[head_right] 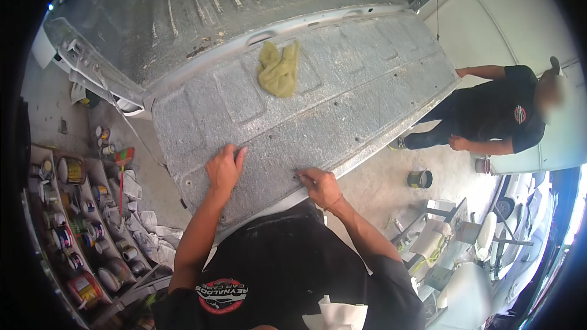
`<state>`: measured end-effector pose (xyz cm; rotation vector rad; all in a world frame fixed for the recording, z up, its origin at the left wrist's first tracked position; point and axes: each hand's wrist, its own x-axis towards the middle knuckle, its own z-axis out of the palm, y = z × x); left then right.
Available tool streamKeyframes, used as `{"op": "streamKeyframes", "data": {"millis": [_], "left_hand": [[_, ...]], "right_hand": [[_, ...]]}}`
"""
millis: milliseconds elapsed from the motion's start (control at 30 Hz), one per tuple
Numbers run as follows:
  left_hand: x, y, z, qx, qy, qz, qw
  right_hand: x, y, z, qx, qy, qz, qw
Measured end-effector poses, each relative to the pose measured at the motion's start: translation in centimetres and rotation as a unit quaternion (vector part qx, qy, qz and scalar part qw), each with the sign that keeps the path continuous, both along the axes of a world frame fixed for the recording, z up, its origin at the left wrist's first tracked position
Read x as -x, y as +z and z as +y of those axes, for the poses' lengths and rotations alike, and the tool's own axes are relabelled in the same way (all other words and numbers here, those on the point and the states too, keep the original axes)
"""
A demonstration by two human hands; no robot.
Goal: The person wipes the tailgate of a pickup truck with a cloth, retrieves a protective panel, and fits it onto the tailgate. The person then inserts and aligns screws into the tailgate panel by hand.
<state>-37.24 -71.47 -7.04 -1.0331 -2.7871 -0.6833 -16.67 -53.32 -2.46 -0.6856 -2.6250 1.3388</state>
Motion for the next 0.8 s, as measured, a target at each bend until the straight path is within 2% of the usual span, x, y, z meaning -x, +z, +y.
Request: {"op": "streamKeyframes", "data": {"millis": [67, 100, 167, 333, 400, 700, 767, 800], "left_hand": [[-0.1, 0.7, 0.0, -0.003, -0.006, -0.02, 1.0], [0.0, 1.1, 0.0, -0.007, -0.01, -0.039, 0.999], [-0.1, 1.8, 0.2, 0.009, -0.003, -0.056, 0.998], [-0.2, 2.0, 0.2, 0.027, 0.012, -0.08, 0.996], [-0.3, 1.8, 0.2, 0.024, 0.008, -0.033, 0.999], [-0.1, 1.1, 0.1, 0.02, 0.006, -0.032, 0.999], [-0.3, 0.5, -0.1, 0.002, 0.006, -0.008, 1.0], [-0.3, 0.2, -0.2, -0.014, 0.006, 0.014, 1.0]], "right_hand": [[0.4, 0.4, -0.5, -0.078, 0.014, 0.009, 0.997], [0.3, 0.2, -0.2, -0.08, 0.014, 0.011, 0.997], [0.3, -0.6, 0.7, -0.161, 0.101, 0.001, 0.982], [0.3, -1.2, 0.9, -0.178, 0.139, 0.023, 0.974], [0.6, -1.3, 0.8, -0.192, 0.151, 0.024, 0.97], [1.3, -2.1, 1.1, -0.226, 0.177, 0.025, 0.958], [1.6, -1.4, 0.3, -0.266, 0.22, 0.005, 0.939], [1.7, -0.9, 0.0, -0.277, 0.223, -0.049, 0.933]]}}
